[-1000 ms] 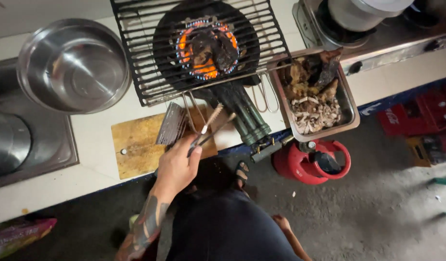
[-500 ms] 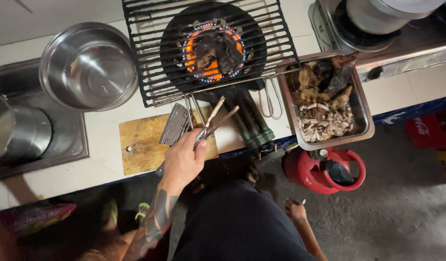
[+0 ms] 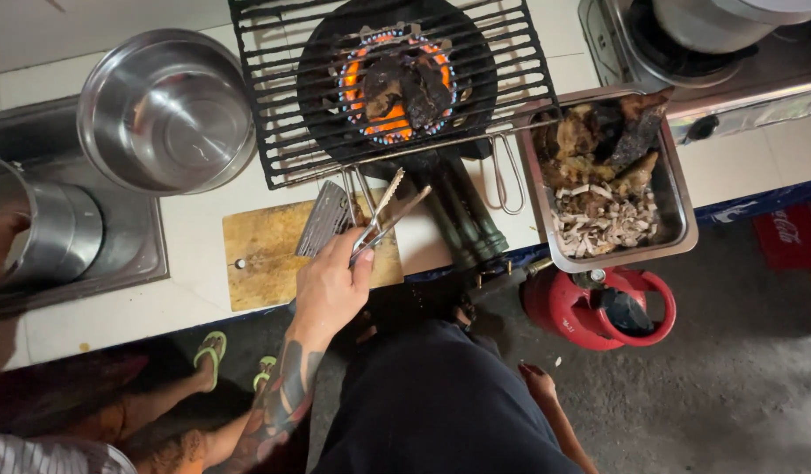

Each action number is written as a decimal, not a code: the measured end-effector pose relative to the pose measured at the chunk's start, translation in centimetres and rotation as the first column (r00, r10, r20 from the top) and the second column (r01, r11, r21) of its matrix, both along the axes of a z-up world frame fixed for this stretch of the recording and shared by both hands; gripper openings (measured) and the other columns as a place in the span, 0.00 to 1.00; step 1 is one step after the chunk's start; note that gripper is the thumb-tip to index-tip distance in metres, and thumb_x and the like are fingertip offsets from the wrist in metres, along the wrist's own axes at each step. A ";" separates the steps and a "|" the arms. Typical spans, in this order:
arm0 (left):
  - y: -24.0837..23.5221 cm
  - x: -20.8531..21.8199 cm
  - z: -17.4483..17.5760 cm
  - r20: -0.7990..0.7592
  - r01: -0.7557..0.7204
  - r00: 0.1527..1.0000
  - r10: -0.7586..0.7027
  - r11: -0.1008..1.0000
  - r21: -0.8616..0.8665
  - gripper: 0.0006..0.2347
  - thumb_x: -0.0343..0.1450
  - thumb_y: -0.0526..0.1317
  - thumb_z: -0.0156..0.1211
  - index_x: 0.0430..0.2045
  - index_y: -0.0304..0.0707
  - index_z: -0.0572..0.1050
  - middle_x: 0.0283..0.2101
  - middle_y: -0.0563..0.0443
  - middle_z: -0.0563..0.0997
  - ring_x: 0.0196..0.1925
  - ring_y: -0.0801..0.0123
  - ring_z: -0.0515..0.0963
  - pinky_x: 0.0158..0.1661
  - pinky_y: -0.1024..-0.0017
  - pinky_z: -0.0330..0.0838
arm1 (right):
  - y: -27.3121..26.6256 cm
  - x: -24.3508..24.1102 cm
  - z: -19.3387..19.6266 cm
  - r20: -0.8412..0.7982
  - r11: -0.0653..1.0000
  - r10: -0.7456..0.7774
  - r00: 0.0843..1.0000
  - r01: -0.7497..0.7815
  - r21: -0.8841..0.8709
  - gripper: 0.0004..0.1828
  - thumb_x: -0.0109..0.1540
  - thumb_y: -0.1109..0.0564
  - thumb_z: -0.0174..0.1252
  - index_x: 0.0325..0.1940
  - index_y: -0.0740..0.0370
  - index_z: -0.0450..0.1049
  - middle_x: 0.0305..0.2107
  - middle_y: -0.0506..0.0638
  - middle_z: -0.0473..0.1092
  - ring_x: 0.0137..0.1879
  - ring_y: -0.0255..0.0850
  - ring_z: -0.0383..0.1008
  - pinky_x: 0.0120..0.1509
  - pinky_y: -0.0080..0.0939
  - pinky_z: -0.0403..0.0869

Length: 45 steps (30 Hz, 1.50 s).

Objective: Grilling meat over a charcoal stove and then chopping it on a wooden board with a cleaver.

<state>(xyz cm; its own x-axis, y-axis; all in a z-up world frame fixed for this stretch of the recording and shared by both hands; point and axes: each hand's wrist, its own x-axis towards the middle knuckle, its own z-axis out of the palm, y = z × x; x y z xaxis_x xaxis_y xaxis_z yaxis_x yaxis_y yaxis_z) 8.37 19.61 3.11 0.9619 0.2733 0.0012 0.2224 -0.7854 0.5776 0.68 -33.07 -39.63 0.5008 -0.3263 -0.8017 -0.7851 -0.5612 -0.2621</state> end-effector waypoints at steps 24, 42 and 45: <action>0.3 -0.2 -0.2 -0.076 0.024 0.997 -0.026 0.999 -0.025 0.18 0.75 0.46 0.48 0.59 0.43 0.70 0.55 0.49 0.80 0.49 0.51 0.82 0.38 0.47 0.76 | 3.2 1.0 6.1 0.020 0.966 -0.221 0.975 0.217 0.138 0.20 0.63 0.46 0.63 0.55 0.57 0.81 0.36 0.52 0.79 0.37 0.40 0.78 0.30 0.39 0.65; 1.8 2.3 2.9 -0.080 -0.022 0.997 0.022 1.000 0.008 0.14 0.80 0.44 0.40 0.54 0.40 0.71 0.29 0.58 0.73 0.18 0.79 0.62 0.15 0.81 0.57 | 4.2 1.1 7.6 0.012 0.953 -0.275 0.961 0.271 0.135 0.20 0.63 0.47 0.62 0.57 0.55 0.81 0.40 0.53 0.78 0.40 0.44 0.77 0.35 0.42 0.67; 3.7 4.8 3.7 -0.055 -0.063 0.996 0.066 0.997 0.055 0.23 0.80 0.44 0.41 0.70 0.34 0.59 0.39 0.45 0.78 0.24 0.63 0.76 0.19 0.65 0.70 | 3.8 0.7 6.5 0.022 0.954 -0.272 0.962 0.266 0.138 0.19 0.64 0.47 0.62 0.55 0.56 0.80 0.35 0.53 0.77 0.38 0.41 0.77 0.26 0.38 0.60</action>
